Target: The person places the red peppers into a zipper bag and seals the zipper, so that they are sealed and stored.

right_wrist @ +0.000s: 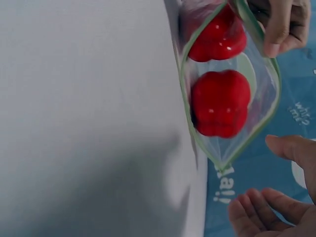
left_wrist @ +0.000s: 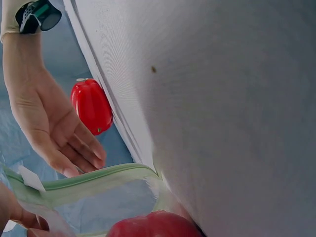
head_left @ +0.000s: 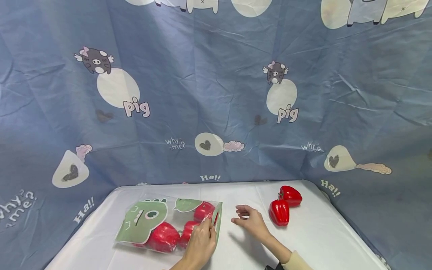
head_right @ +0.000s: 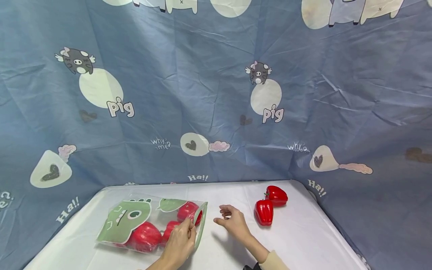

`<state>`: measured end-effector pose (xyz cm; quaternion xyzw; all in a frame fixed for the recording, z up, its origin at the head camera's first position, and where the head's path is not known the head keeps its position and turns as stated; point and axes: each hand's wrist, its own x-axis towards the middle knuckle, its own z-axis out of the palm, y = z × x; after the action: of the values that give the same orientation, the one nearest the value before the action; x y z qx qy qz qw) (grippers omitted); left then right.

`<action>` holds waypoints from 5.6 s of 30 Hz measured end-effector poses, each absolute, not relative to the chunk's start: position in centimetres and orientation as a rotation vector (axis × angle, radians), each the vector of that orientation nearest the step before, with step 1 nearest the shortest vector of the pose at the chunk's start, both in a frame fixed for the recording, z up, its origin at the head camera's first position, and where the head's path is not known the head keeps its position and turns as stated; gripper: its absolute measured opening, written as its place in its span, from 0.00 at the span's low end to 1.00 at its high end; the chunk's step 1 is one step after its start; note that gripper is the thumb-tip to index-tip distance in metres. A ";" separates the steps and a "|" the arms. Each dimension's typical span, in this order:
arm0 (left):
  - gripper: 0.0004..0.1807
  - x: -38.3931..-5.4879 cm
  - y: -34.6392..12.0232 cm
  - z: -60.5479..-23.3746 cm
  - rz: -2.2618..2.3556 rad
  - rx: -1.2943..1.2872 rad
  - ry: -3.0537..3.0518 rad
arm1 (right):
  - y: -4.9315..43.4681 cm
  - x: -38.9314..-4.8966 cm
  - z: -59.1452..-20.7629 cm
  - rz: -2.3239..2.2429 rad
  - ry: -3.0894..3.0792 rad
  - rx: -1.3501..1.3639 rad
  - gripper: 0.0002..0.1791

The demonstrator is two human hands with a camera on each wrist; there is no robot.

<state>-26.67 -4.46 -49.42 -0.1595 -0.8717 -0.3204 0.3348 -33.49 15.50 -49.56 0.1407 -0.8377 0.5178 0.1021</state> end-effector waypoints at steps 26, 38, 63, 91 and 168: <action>0.12 -26.9 -4.5 -49.4 -0.831 -0.431 -2.260 | 23.2 -32.6 -47.3 1.282 -2.504 0.013 0.26; 0.11 -26.9 -4.5 -49.3 -0.833 -0.425 -2.262 | 25.8 -32.3 -47.0 1.189 -2.454 -0.132 0.33; 0.11 -26.8 -4.5 -49.5 -0.837 -0.411 -2.290 | 27.0 -33.2 -50.3 1.125 -2.530 -0.316 0.46; 0.11 -26.8 -4.5 -49.4 -0.838 -0.417 -2.280 | 27.4 -32.9 -50.7 1.151 -2.504 -0.329 0.36; 0.12 -26.8 -4.6 -49.4 -0.853 -0.416 -2.285 | 14.3 -32.1 -50.3 1.402 -2.580 0.366 0.31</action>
<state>-26.81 -4.56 -49.37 -0.1588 -0.8727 -0.3257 0.3273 -32.13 14.34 -50.35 0.1232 -0.8683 0.4718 0.0909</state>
